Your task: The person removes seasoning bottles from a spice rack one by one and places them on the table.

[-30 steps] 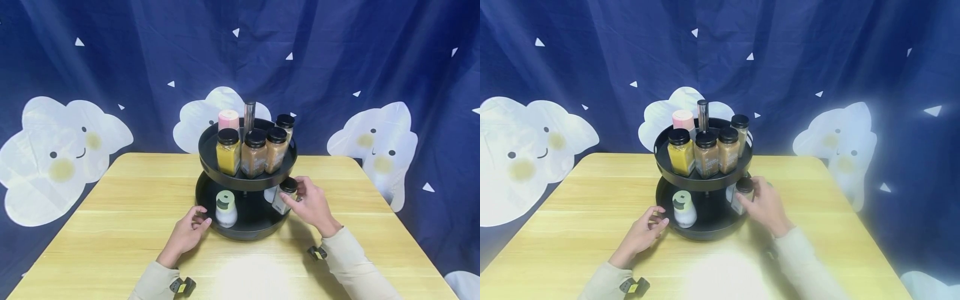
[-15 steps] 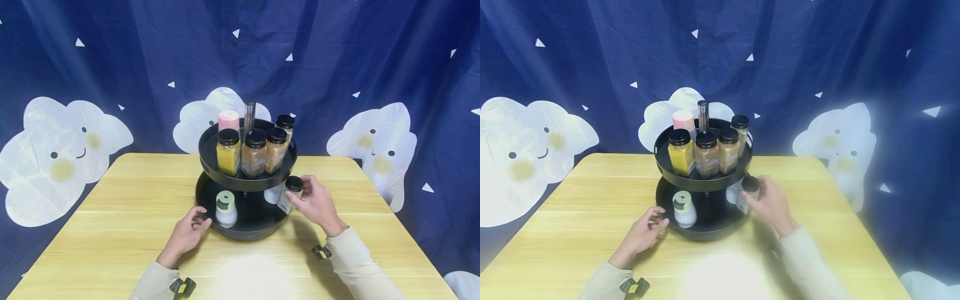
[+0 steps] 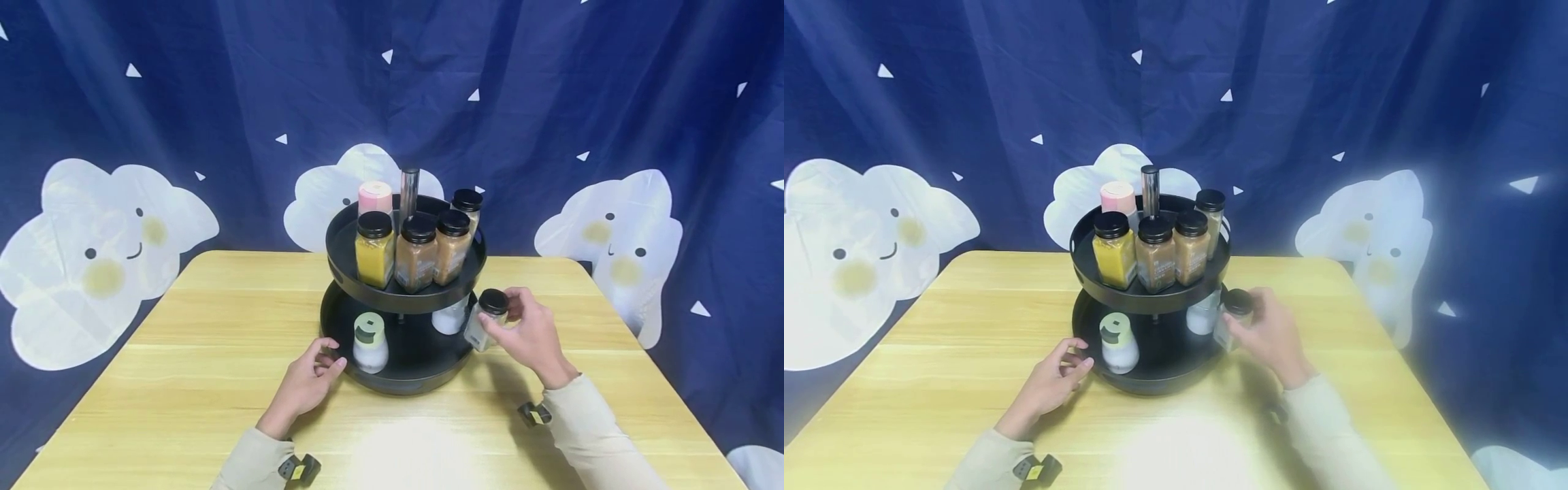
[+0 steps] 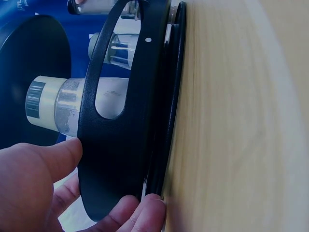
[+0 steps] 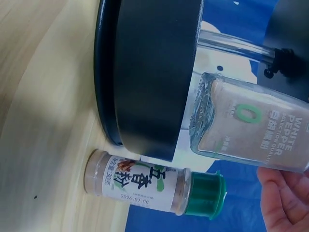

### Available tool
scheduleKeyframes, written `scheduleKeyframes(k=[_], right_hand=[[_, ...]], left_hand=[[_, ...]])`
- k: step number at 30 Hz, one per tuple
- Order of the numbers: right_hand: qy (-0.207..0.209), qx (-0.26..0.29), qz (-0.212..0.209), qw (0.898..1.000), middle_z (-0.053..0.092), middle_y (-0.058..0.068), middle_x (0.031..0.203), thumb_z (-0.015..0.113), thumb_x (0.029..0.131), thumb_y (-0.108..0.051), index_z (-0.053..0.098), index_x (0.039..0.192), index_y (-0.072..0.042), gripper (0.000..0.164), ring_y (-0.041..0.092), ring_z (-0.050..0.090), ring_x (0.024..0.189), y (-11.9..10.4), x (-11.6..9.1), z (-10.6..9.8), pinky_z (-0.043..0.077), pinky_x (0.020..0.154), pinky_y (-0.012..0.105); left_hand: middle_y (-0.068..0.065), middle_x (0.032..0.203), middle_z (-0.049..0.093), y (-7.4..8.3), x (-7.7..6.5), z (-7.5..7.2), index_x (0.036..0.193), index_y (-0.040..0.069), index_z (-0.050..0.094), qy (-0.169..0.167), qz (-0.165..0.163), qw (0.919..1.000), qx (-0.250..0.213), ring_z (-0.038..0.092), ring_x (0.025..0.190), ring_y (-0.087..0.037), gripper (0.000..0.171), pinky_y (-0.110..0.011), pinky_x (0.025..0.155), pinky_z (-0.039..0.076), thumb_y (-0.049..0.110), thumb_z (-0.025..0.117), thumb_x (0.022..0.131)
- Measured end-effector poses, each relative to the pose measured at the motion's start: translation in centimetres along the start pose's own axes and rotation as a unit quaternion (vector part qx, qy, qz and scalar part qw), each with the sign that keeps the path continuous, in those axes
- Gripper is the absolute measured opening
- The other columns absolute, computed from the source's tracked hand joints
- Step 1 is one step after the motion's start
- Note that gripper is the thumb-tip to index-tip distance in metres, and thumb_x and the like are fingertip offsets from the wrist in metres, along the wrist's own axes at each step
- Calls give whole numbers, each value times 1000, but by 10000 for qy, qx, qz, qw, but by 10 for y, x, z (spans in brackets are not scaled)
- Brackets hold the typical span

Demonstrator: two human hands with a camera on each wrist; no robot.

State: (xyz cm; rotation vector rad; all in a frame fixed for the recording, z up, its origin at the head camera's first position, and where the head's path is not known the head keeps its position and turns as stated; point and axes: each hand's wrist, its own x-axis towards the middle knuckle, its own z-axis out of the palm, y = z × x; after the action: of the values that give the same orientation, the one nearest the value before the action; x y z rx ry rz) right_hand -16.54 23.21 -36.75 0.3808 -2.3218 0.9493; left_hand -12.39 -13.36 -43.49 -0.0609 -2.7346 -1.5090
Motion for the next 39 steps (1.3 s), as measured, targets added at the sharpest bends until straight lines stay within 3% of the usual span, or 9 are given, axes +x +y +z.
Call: scheduleKeyframes(k=[6,18,28,39], right_hand=[[99,-33,-21,9999,68,13,77,82,68,-11,58,99,5,42,28,64,66,4,-1,-4,53,59,34],[205,-67,98,9997,67,15,78,81,68,-8,59,99,6,40,26,63,67,13,-2,-15,44,61,11],[159,-93,210,9996,68,17,81,81,70,-9,59,99,6,40,29,65,68,19,-4,-21,48,61,15],[198,-270,316,9989,68,18,80,82,69,-9,58,100,6,42,29,64,68,28,-8,-25,45,60,10]], left_hand=[[-4,94,63,1,0,0,116,14,57,-10,-17,10000,5,61,85,-16,27,-37,83,50,20,67,92],[-4,93,63,1,1,0,117,13,57,-13,58,10000,-27,61,84,-16,27,-36,82,49,20,67,92],[-5,93,63,0,1,-1,117,13,57,-18,55,10000,-23,61,84,-16,27,-37,82,49,19,66,92],[-4,92,64,1,0,0,116,13,57,-13,51,10000,24,61,83,-16,27,-37,81,49,19,67,92]])
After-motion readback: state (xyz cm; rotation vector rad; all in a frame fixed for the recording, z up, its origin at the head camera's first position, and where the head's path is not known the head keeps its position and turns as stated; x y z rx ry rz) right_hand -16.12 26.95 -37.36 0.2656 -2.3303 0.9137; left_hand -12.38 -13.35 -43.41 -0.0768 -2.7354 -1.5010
